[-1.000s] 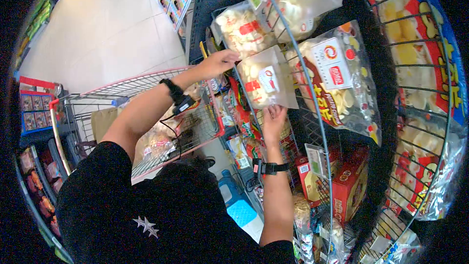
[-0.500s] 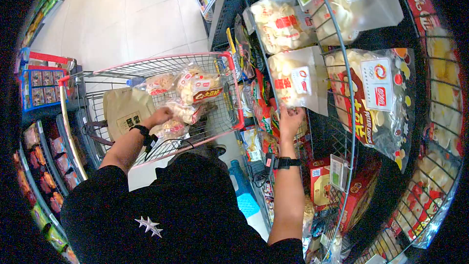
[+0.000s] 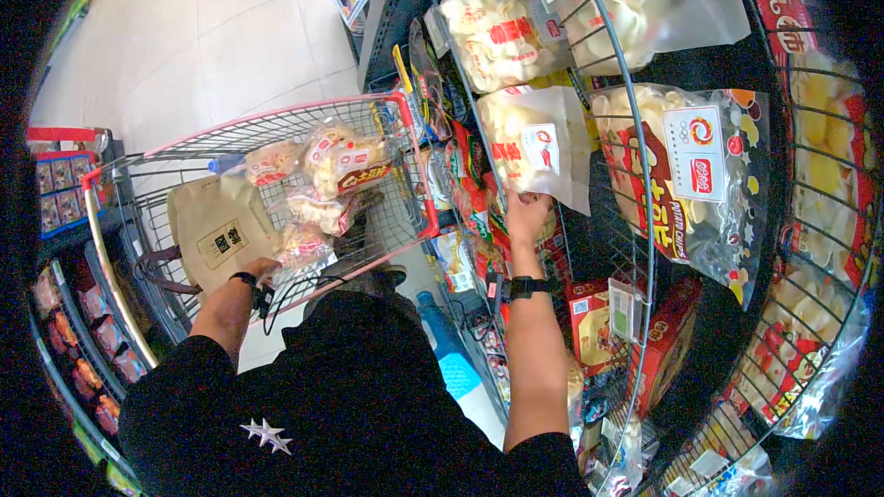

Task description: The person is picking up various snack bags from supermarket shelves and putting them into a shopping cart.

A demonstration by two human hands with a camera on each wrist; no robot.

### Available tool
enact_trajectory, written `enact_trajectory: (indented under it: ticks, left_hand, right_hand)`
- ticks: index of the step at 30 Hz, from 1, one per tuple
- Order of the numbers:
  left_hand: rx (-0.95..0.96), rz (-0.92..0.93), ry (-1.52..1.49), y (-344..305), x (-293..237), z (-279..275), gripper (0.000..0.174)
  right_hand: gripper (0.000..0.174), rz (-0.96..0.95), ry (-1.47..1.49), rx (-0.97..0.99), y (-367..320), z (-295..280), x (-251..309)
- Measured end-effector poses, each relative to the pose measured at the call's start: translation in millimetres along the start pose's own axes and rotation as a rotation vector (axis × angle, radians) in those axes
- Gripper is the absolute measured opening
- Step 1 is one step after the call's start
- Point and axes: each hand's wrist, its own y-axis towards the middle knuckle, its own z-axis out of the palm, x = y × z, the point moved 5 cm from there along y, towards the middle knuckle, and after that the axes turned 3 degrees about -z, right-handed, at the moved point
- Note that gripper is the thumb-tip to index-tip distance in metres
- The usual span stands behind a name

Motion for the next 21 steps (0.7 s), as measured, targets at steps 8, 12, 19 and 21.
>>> enact_trajectory:
  ticks: [8, 12, 19, 21]
  left_hand:
    - [0.219, -0.255, -0.48, -10.8, 18.4, 23.2, 0.022]
    - [0.277, -0.158, -0.587, -18.5, 18.8, 21.6, 0.022]
    - [0.171, -0.104, -0.211, -17.0, 23.9, 21.3, 0.031]
    - [0.037, -0.046, -0.27, 7.6, 39.3, 34.3, 0.037]
  right_hand:
    - [0.052, -0.029, -0.141, -0.047, -5.5, -3.0, 0.0]
    - [0.047, 0.039, -0.091, -0.037, -18.3, -12.3, -15.1]
    - [0.025, -0.052, -0.028, -0.152, -92.1, -43.3, -2.2]
    - [0.024, -0.176, -0.064, -0.155, -112.5, -49.6, -3.4]
